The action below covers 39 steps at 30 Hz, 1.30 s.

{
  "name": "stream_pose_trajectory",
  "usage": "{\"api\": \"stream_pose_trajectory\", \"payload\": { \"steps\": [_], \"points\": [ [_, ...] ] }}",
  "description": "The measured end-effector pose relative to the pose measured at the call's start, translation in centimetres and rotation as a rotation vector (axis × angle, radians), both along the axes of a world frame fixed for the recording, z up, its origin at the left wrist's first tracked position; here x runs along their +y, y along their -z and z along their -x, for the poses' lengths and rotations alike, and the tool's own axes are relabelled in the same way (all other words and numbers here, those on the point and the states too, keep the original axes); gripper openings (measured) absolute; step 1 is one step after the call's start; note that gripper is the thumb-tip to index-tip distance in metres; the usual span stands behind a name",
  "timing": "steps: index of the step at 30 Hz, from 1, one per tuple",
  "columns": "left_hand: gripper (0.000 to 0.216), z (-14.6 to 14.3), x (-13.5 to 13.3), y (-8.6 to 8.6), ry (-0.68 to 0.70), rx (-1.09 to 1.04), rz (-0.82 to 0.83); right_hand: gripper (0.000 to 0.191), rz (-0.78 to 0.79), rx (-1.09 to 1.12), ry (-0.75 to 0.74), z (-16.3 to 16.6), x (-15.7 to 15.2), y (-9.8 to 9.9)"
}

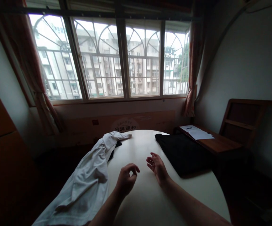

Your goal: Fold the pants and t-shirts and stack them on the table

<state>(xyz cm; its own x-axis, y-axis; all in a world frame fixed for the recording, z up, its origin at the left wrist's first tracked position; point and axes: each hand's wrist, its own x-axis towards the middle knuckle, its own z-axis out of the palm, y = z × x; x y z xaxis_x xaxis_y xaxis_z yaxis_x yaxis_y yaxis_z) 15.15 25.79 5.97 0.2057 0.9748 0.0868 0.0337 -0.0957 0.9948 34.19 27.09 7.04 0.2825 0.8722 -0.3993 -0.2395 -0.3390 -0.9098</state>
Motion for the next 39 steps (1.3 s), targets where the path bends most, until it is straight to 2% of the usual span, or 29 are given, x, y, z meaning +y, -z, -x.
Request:
{"api": "stream_pose_trajectory", "payload": {
  "steps": [7,12,20,39],
  "points": [
    [0.018,0.1,0.0,0.4,0.029,-0.030,0.012,0.068,0.019,-0.005,-0.009,0.2,0.0,0.1],
    [0.014,0.1,0.0,0.6,0.072,-0.011,0.097,0.067,0.009,-0.006,-0.019,0.2,-0.2,-0.2],
    [0.012,-0.3,0.0,0.6,-0.034,0.070,0.114,0.069,0.017,0.015,-0.031,0.8,-0.4,-0.6],
    [0.019,-0.6,-0.2,0.8,-0.058,0.104,0.078,0.059,0.020,-0.026,-0.008,0.4,-0.5,-0.6]
  ]
}}
